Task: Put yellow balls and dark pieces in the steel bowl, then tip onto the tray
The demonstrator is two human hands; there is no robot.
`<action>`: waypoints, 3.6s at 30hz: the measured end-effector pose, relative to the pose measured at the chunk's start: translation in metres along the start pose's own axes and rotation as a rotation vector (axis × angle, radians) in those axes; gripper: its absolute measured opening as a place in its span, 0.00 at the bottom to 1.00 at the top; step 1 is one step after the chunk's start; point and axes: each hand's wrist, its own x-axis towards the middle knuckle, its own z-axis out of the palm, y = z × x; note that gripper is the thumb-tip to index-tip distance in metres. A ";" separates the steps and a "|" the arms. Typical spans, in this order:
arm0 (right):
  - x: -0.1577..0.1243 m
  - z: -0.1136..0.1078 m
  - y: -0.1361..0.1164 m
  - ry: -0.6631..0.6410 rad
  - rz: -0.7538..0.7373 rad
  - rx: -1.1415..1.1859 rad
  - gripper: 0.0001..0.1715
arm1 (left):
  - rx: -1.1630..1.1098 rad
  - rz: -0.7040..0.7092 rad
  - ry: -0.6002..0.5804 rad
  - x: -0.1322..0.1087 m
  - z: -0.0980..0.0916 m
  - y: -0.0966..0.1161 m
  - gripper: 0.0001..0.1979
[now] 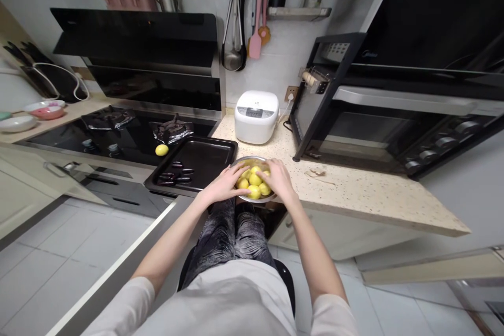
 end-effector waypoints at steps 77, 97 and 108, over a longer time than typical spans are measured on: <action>-0.034 0.024 0.011 0.103 0.624 0.634 0.15 | -0.348 -0.067 0.811 -0.041 0.003 0.002 0.17; -0.030 0.022 -0.044 -0.082 0.110 0.248 0.22 | -0.186 -0.046 0.644 -0.052 0.033 0.026 0.23; -0.022 0.027 -0.048 -0.213 0.182 0.010 0.24 | -0.188 -0.089 0.553 -0.056 0.033 0.022 0.14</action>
